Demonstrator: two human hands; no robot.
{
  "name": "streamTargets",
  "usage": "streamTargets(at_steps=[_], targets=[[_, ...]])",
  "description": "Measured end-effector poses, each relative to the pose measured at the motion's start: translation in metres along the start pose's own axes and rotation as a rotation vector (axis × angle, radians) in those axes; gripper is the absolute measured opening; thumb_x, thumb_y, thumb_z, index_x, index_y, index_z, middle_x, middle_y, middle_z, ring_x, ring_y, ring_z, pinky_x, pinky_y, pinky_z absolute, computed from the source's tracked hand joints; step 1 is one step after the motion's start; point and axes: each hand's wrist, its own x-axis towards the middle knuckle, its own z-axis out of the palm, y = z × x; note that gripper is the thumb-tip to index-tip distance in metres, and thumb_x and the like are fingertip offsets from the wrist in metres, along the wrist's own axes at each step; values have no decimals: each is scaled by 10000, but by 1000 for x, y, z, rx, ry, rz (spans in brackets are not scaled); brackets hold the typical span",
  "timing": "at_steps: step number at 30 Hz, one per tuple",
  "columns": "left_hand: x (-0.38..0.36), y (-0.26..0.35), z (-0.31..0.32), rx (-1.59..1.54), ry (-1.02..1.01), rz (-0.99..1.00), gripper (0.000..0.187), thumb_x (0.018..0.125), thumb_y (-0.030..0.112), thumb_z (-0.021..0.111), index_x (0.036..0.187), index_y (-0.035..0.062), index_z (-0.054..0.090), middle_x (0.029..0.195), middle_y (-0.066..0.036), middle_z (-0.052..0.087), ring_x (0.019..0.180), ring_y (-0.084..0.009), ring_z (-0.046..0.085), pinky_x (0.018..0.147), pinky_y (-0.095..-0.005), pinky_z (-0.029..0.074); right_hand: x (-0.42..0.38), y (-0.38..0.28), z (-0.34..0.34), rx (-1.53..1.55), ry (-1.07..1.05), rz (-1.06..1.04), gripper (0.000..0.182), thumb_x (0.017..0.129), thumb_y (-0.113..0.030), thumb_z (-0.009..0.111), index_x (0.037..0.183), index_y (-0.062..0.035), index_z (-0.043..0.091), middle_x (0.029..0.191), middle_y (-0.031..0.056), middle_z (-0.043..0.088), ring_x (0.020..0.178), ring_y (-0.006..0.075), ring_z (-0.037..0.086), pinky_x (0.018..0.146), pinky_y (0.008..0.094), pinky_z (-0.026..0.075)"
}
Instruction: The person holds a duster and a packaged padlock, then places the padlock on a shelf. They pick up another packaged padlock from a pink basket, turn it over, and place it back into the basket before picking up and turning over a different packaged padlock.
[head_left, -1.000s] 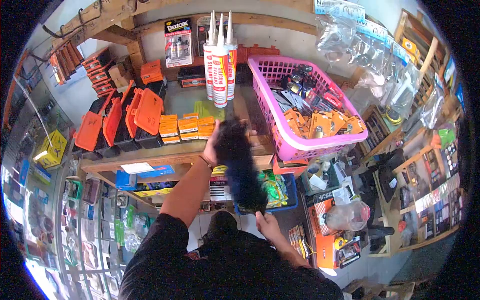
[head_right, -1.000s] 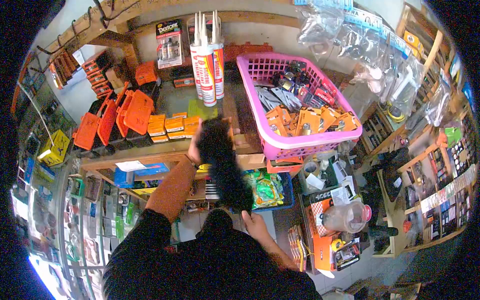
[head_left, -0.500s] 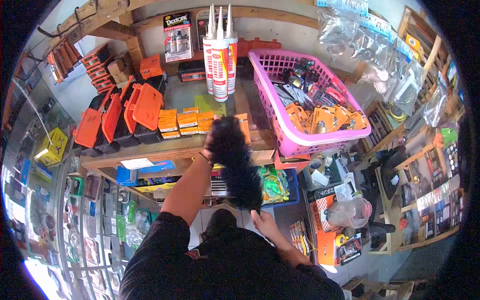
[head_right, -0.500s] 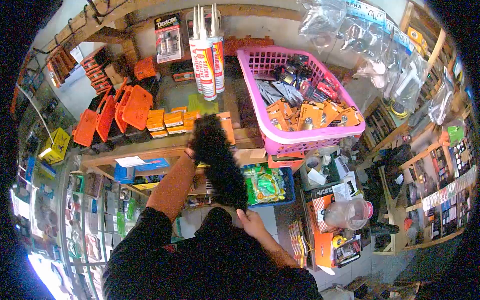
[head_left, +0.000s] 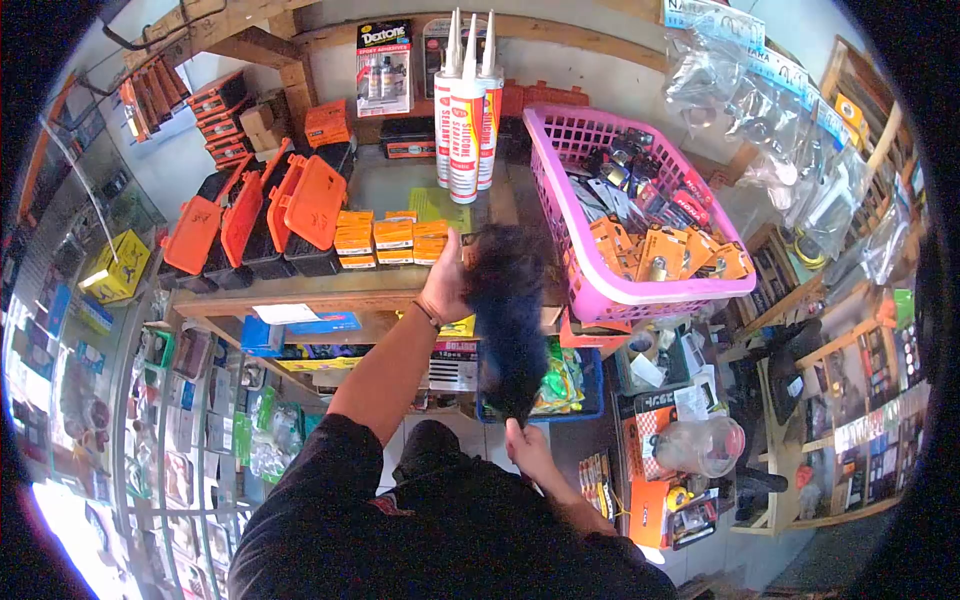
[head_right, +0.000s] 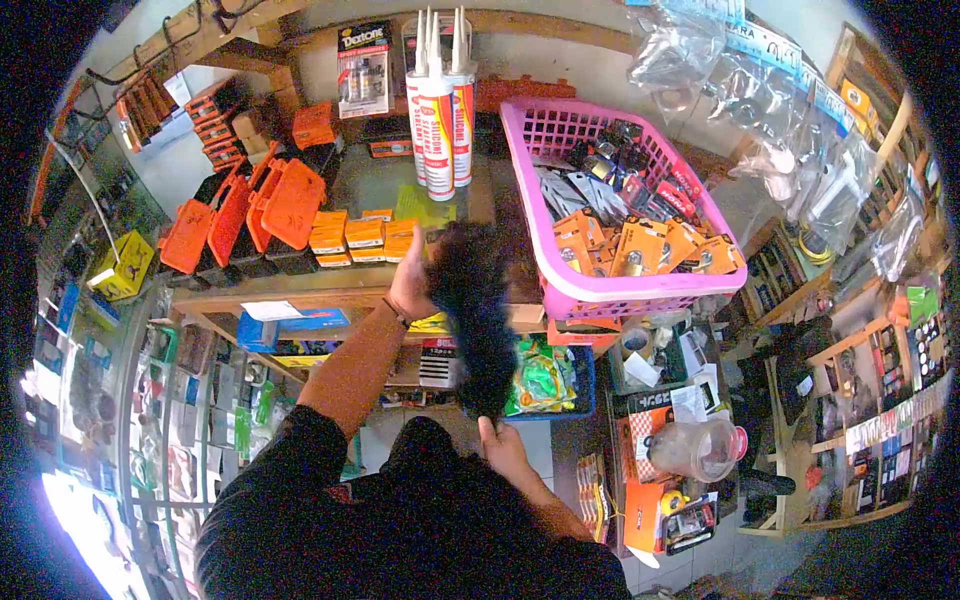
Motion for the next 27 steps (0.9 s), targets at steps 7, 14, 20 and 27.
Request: streamTargets(at_steps=[7, 14, 20, 27], targets=[[1, 3, -13, 273, 224, 8, 815, 751, 712, 272, 1306, 117, 312, 1219, -130, 470, 1078, -311, 475, 910, -489, 353, 2, 9, -2, -105, 27, -36, 537, 845, -438, 460, 579, 24, 522, 495, 140, 508, 469, 281, 499, 513, 380, 406], [-2, -3, 19, 154, -42, 15, 805, 767, 694, 247, 1304, 98, 307, 1272, -135, 411, 1143, -304, 417, 972, -491, 283, 3, 10, -2, -87, 28, -19, 527, 850, -436, 458, 604, 25, 523, 519, 143, 517, 506, 261, 517, 526, 373, 408], [9, -1, -10, 100, -227, 47, 808, 764, 701, 268, 1280, 83, 332, 1247, -259, 384, 1034, -492, 443, 830, -590, 384, -1, 4, 3, -155, 15, -242, 507, 890, -406, 414, 512, -68, 437, 458, 2, 428, 390, 96, 388, 384, 265, 315], [0, 0, 2, 330, -33, 56, 700, 771, 685, 301, 1190, 149, 463, 1089, -92, 561, 912, -249, 567, 789, -442, 443, 6, 24, 4, -347, 94, -382, 497, 896, -388, 410, 515, -70, 445, 440, 10, 422, 373, 109, 407, 379, 259, 335]])
